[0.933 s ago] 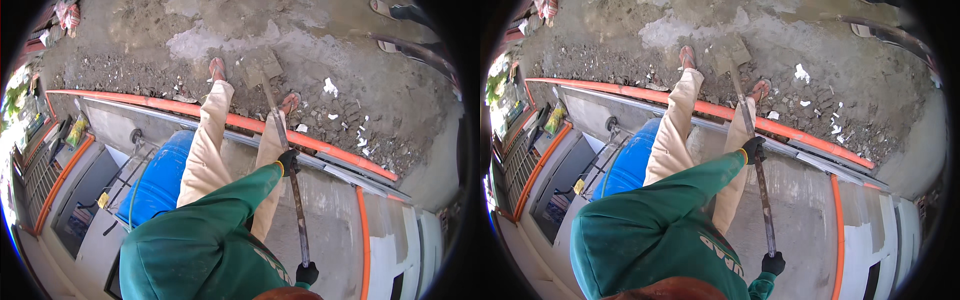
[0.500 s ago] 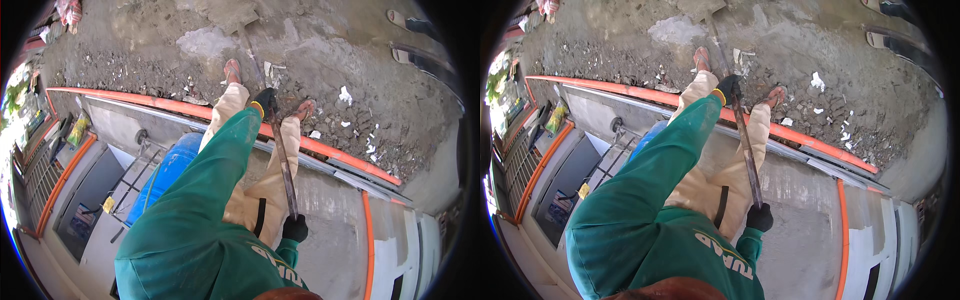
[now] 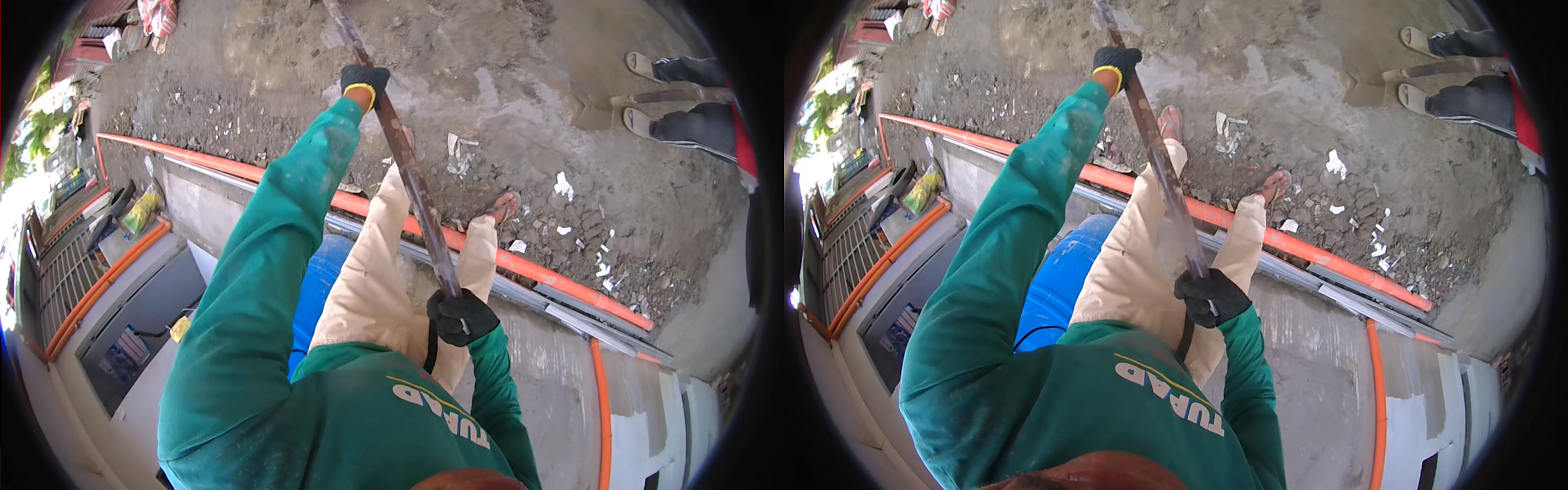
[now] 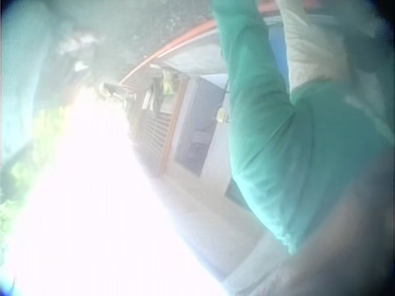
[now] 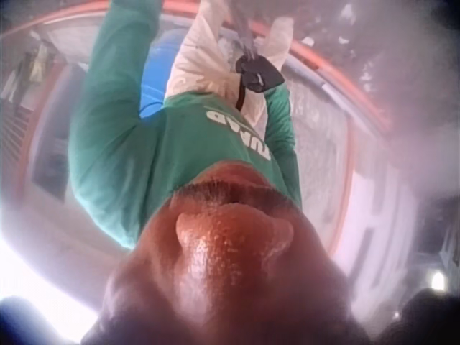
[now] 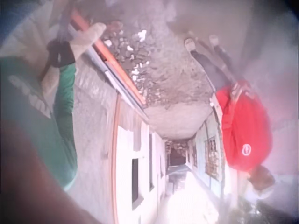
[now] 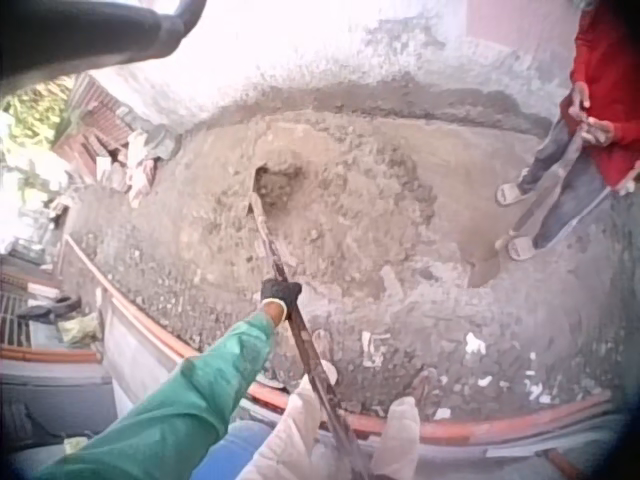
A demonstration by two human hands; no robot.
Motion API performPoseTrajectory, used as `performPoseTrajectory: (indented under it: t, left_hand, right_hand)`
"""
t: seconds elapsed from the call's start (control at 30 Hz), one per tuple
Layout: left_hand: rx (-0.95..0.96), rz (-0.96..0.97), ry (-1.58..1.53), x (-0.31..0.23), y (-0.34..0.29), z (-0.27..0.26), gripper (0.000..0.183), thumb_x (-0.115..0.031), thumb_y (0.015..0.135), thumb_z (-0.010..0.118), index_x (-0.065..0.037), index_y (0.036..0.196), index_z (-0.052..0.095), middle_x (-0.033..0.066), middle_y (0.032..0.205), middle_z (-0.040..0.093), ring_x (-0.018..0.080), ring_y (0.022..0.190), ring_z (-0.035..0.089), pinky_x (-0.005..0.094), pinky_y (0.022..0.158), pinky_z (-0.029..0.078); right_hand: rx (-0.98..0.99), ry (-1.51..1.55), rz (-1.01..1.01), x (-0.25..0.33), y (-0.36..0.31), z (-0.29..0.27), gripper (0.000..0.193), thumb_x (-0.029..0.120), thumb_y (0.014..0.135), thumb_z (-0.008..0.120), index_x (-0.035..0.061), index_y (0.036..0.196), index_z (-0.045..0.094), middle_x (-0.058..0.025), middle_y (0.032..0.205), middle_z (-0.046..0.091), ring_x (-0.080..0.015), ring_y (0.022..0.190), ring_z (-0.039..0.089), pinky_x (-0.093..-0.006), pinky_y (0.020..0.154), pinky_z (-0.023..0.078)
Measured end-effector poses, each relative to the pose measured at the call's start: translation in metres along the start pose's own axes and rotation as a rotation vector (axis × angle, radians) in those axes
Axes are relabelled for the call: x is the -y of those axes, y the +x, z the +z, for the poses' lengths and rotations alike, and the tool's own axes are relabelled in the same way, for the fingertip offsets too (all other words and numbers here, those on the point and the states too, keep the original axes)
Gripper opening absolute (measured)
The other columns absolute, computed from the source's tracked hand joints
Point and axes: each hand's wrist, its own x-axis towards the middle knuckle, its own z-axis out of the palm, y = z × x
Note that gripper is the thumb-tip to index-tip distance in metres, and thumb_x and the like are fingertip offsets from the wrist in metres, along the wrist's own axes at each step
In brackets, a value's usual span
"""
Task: Using a shovel to move and mix wet mud or concrete on a construction site floor.
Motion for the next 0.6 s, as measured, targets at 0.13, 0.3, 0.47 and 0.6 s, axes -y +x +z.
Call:
performPoseTrajectory:
  t: [0.13, 0.3, 0.47, 0.6]
  left_hand:
    - [0.292, -0.352, -0.919, 0.003, -0.085, -0.001, 0.013, -0.020, 0.084, 0.066, -0.008, 0.087, 0.064, 0.0049, 0.063, 0.059, 0.0233, 0.056, 0.061, 0.0414, 0.054, 0.053]
    - [0.548, -0.678, -1.421, 0.037, -0.184, 0.088, 0.016, -0.025, 0.086, 0.064, -0.015, 0.077, 0.055, 0.0034, 0.057, 0.053, 0.0216, 0.050, 0.056, 0.0418, 0.051, 0.050]
    - [0.585, -1.101, -1.374, 0.053, -0.301, 0.200, 0.020, -0.028, 0.086, 0.062, -0.019, 0.072, 0.050, 0.0011, 0.052, 0.045, 0.0205, 0.044, 0.048, 0.0435, 0.049, 0.045]
    - [0.696, -1.277, -1.290, 0.054, -0.358, 0.239, 0.025, -0.028, 0.085, 0.062, -0.022, 0.067, 0.047, -0.0028, 0.049, 0.037, 0.0166, 0.040, 0.038, 0.0422, 0.051, 0.044]
  right_hand:
    - [-0.332, -0.451, -0.177, -0.049, -0.015, -0.042, 0.027, 0.025, 0.076, 0.074, 0.0027, 0.086, 0.062, -0.0086, 0.062, 0.058, -0.0213, 0.047, 0.057, -0.0341, 0.042, 0.045]
    - [-1.091, -1.122, -0.272, -0.149, -0.072, -0.094, 0.022, 0.029, 0.071, 0.071, 0.0088, 0.077, 0.063, -0.0190, 0.069, 0.064, -0.0406, 0.064, 0.063, -0.0498, 0.057, 0.051]
    - [-1.310, -1.209, 0.092, -0.234, -0.144, -0.103, 0.013, 0.022, 0.070, 0.070, 0.0117, 0.071, 0.062, -0.0162, 0.063, 0.064, -0.0384, 0.061, 0.065, -0.0501, 0.056, 0.052]
    - [-1.367, -1.181, 0.267, -0.262, -0.183, -0.062, 0.012, 0.021, 0.068, 0.069, 0.0116, 0.070, 0.062, -0.0158, 0.062, 0.064, -0.0378, 0.060, 0.065, -0.0500, 0.056, 0.052]
